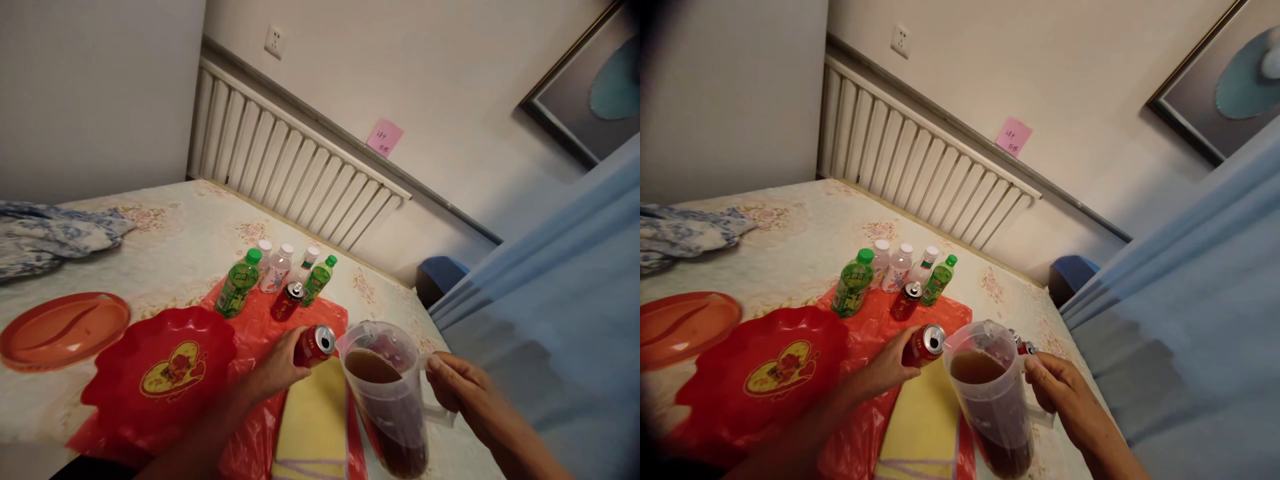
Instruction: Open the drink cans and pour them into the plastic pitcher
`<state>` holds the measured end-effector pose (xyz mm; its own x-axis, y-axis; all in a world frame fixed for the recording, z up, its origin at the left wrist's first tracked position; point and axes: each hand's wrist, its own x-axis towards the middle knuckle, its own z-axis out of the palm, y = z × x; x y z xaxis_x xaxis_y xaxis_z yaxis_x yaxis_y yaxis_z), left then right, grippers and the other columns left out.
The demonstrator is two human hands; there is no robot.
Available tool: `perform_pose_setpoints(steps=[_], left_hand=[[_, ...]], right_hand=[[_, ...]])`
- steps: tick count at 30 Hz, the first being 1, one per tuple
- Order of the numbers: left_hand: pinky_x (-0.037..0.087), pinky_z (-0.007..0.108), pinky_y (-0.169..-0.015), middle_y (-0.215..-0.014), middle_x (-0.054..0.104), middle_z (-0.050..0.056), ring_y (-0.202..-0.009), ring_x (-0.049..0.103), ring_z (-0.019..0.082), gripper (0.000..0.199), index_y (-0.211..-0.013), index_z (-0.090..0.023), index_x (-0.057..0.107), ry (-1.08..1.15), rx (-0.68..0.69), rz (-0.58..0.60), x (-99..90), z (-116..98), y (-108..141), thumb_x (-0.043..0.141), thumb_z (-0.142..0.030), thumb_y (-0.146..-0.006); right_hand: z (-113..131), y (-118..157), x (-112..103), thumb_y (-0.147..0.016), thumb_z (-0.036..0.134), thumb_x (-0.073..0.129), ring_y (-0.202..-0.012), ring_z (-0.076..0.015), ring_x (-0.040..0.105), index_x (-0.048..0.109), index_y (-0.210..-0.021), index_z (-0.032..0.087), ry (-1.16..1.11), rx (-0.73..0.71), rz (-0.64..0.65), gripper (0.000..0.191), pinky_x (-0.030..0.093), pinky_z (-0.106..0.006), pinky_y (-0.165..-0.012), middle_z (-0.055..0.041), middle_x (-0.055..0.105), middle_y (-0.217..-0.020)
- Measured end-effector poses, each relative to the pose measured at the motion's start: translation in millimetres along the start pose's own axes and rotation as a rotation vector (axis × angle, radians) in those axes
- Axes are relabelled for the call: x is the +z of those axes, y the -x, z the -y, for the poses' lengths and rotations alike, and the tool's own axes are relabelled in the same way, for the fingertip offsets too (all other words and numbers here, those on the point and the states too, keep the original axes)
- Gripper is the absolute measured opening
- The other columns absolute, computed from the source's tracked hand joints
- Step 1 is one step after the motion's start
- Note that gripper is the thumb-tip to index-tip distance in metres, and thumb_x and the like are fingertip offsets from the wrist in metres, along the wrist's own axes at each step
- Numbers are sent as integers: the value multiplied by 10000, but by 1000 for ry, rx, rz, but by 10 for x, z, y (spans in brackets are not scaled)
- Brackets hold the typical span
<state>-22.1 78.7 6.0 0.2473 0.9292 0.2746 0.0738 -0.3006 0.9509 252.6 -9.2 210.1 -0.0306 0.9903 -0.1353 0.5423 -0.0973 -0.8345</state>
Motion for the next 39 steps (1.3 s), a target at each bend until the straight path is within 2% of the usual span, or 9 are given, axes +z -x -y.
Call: perform_pose_setpoints(steps=[11, 39], left_hand=[[430, 395, -1015, -1280, 594, 80, -1187, 548, 274, 713, -1270, -216, 507, -27, 2, 4, -41, -90, 22, 686, -85, -592], [424, 373, -1036, -1281, 601, 48, -1191, 544, 262, 702, -1252, -240, 527, -38, 51, -7, -29, -5, 25, 688, -78, -588]], right_hand=[[274, -50, 75, -821, 716, 512, -491, -83, 186, 494, -651, 190, 133, -4, 44, 553, 131, -248, -472, 91, 257, -512], [364, -138, 55, -825, 714, 502, -495, -88, 229, 549, -668, 176, 251, -11, 48, 562, 170, -244, -473, 83, 281, -509]])
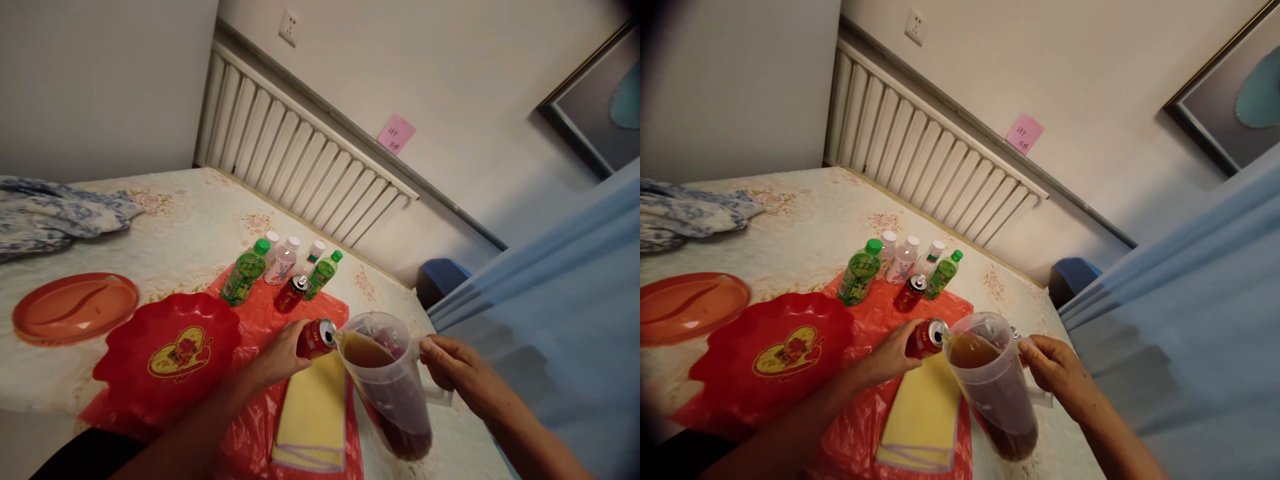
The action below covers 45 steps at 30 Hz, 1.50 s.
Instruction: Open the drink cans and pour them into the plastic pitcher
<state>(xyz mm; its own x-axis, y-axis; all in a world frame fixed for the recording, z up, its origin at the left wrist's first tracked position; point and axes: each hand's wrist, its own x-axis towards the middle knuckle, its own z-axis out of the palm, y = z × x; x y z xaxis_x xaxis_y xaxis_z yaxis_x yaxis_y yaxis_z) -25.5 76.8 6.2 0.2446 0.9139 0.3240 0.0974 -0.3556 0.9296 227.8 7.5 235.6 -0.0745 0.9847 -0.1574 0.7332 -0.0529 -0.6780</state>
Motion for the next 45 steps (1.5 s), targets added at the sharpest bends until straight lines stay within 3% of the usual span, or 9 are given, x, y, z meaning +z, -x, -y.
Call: perform_pose_setpoints(steps=[45], left_hand=[[432, 358, -1004, -1259, 603, 65, -1168, 557, 259, 693, -1246, -209, 509, -79, -25, 18, -7, 4, -11, 677, -82, -585]], right_hand=[[82, -3, -82, -771, 784, 488, -496, -88, 217, 505, -650, 193, 65, 53, 46, 604, 156, -262, -478, 77, 274, -517]])
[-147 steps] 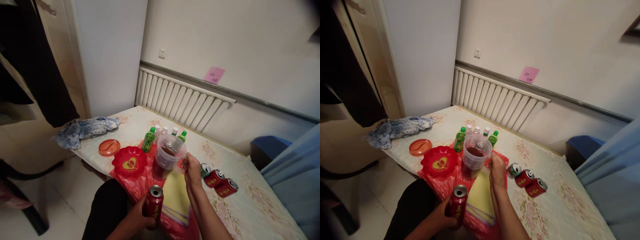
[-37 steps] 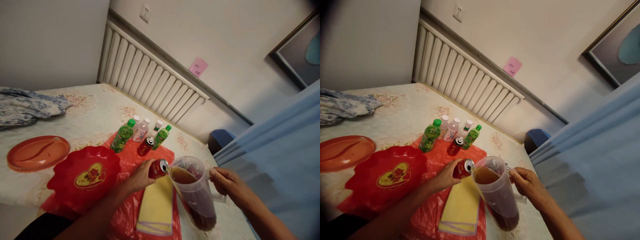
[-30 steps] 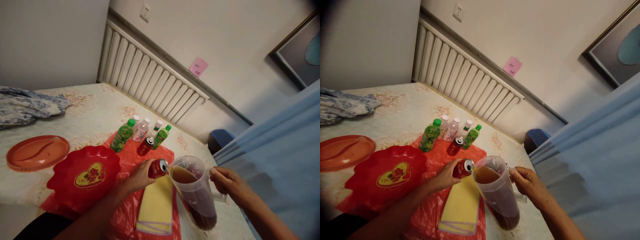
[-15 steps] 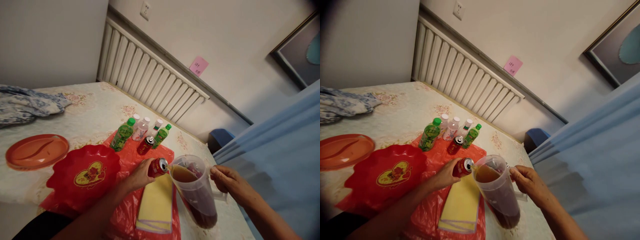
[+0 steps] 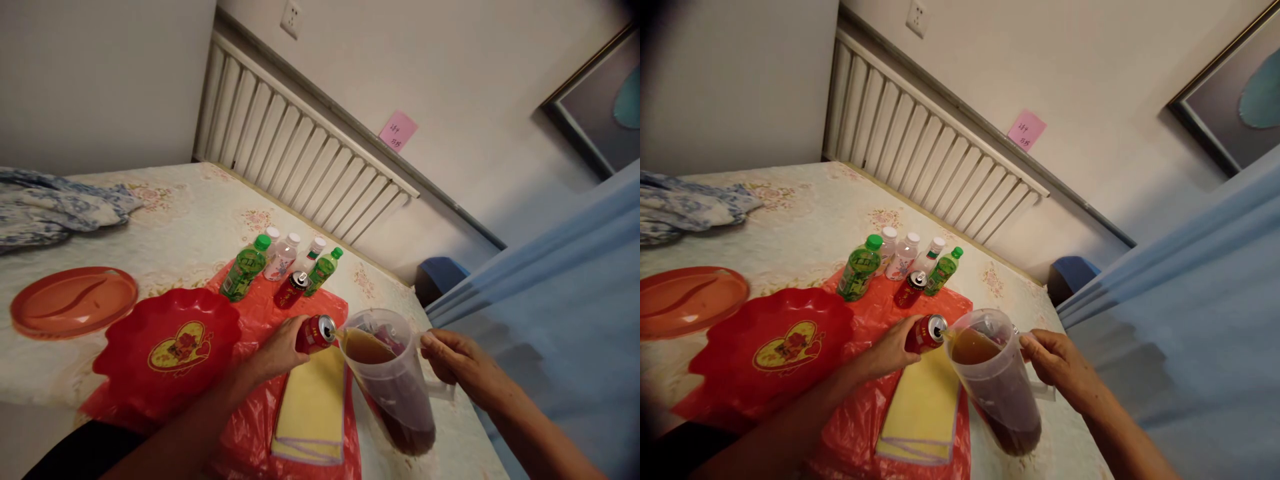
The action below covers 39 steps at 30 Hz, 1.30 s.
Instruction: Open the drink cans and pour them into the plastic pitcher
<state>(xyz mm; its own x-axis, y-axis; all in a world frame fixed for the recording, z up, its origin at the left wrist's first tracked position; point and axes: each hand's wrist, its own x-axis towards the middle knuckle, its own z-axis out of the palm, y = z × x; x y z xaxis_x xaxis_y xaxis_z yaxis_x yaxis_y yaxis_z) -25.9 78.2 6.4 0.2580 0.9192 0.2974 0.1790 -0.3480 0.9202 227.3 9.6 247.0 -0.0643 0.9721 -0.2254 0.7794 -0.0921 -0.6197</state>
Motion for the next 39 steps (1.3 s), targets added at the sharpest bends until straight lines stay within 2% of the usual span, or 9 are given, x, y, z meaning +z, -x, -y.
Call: perform_pose_setpoints(steps=[7, 25, 39], left_hand=[[420, 367, -1027, -1263, 597, 69, -1194, 541, 261, 711, -1255, -212, 502, 0, 12, -7, 13, 23, -8, 684, -73, -583], [437, 370, -1001, -1239, 617, 75, -1154, 564, 261, 674, -1236, -210, 525, -21, -4, 2, -20, -61, 5, 691, -84, -595], [430, 373, -1016, -1267, 605, 70, -1171, 555, 263, 682, -1235, -217, 519, -39, 3, 8, -10, -41, 3, 681, -69, -590]], right_hand=[[43, -1, 7, -732, 824, 481, -500, -92, 220, 483, -622, 199, 36, 19, -14, 634, 160, -266, -483, 75, 270, -515], [13, 1, -10, -772, 795, 464, -512, -96, 233, 495, -653, 195, 53, 23, 17, 612, 175, -266, -494, 73, 287, -534], [93, 6, 27, -720, 846, 455, -504, -101, 250, 490, -624, 198, 93, 24, -12, 656, 191, -267, -494, 69, 299, -515]])
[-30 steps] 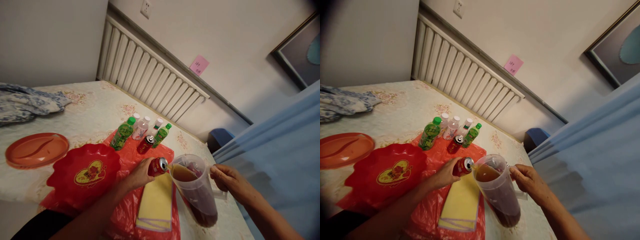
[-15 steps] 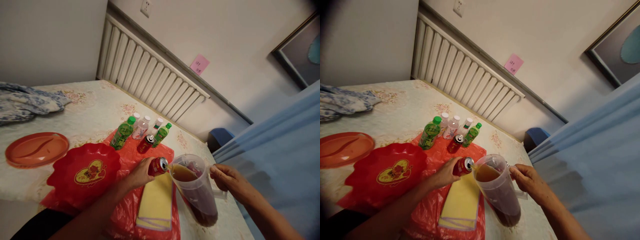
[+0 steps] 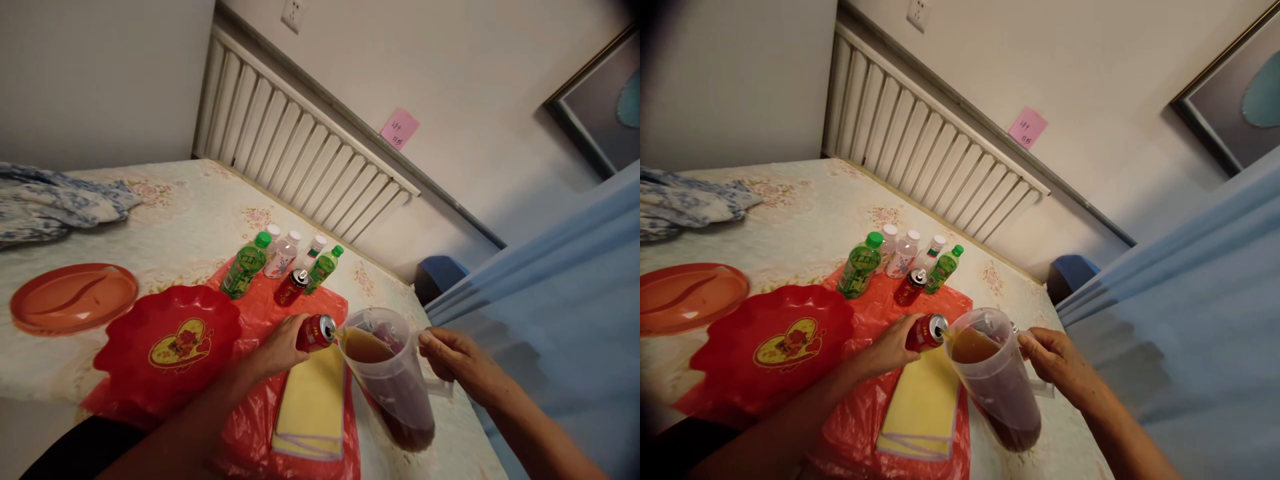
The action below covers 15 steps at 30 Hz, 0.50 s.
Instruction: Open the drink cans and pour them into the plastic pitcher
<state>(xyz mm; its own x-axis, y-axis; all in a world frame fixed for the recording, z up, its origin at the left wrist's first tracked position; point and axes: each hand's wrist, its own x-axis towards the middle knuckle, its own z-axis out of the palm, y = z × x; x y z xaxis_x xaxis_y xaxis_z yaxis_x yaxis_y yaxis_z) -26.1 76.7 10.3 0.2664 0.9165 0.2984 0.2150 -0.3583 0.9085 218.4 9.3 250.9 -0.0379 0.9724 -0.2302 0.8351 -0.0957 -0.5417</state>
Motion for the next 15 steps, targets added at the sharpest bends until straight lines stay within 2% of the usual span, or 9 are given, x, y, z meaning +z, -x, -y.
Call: perform_pose_setpoints(steps=[15], left_hand=[[434, 369, -998, -1246, 612, 70, -1151, 563, 265, 627, -1191, -210, 543, 0, 4, 10, -14, -36, 0, 674, -77, -593]], right_hand=[[-65, -15, 2, -762, 799, 478, -493, -91, 236, 493, -637, 195, -40, -12, 16, 617, 179, -253, -474, 77, 286, -511]])
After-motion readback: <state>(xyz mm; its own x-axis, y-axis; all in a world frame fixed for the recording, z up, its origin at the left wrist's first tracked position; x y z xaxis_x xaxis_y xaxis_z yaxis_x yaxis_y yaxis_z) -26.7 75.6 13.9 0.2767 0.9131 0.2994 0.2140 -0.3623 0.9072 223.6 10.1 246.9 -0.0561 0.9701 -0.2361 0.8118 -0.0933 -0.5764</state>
